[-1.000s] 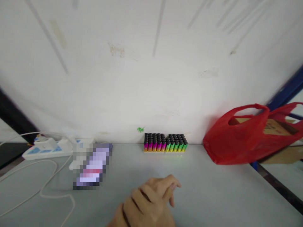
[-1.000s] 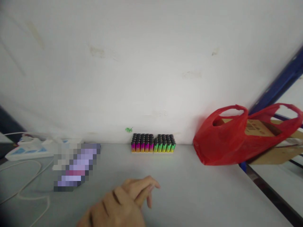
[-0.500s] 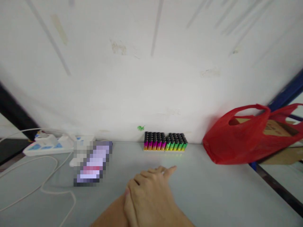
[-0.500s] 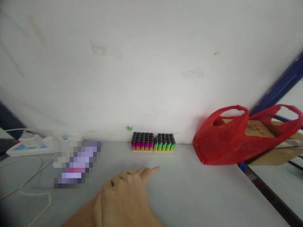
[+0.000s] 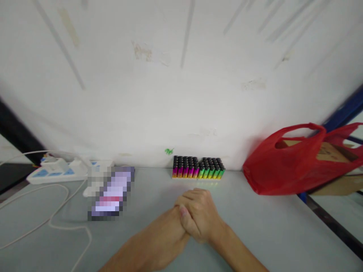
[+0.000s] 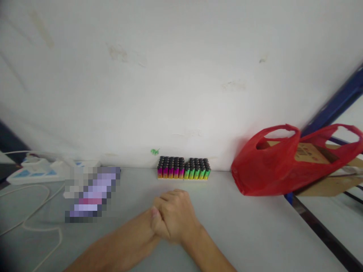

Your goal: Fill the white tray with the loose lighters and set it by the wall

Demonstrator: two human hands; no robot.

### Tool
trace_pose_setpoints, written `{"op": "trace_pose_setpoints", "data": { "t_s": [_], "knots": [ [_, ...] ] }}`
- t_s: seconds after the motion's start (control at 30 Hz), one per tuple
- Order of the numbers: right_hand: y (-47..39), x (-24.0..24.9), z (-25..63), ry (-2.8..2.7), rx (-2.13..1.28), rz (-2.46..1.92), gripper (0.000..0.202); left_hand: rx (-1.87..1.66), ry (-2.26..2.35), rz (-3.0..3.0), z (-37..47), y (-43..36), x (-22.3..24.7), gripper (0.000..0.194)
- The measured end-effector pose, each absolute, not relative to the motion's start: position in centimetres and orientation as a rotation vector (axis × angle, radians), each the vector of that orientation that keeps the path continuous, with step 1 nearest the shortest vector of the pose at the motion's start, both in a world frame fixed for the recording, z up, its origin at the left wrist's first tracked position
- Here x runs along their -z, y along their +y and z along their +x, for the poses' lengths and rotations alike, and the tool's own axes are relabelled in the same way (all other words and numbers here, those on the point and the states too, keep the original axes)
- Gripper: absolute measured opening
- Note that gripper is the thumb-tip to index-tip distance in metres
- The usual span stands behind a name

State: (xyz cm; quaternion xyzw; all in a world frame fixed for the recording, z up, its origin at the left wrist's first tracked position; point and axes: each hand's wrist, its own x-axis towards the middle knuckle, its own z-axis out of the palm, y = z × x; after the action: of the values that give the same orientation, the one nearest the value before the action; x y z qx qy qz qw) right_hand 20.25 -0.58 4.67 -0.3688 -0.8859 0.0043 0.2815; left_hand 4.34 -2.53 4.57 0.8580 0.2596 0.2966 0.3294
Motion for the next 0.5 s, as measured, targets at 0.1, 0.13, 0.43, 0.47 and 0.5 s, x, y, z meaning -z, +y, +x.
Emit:
{"op": "trace_pose_setpoints", "data": {
  "t_s": [0.1,0.13,0.43,0.47,0.5],
  "knots": [
    [-0.2,-5.4,20.4,-2.412,-0.044,-0.956,0.04,-0.735,0.633,2.282,4.2,-2.5,-5.8,0.046],
    [0.0,-5.7,20.7,-2.418,-0.049,-0.954,0.042,-0.728,0.647,2.276,4.1,-2.5,-6.2,0.045],
    [1.1,-7.2,24.7,-2.077,-0.026,-1.272,0.039,-0.745,0.92,2.005,2.3,-2.8,-7.6,0.043],
    [0.9,-6.7,24.7,-2.017,-0.045,-1.284,0.036,-0.756,0.932,1.986,2.3,-2.7,-7.3,0.04],
    [0.7,-6.2,24.6,-1.956,-0.059,-1.294,0.034,-0.768,0.936,1.977,2.4,-2.7,-7.0,0.039]
  ]
}}
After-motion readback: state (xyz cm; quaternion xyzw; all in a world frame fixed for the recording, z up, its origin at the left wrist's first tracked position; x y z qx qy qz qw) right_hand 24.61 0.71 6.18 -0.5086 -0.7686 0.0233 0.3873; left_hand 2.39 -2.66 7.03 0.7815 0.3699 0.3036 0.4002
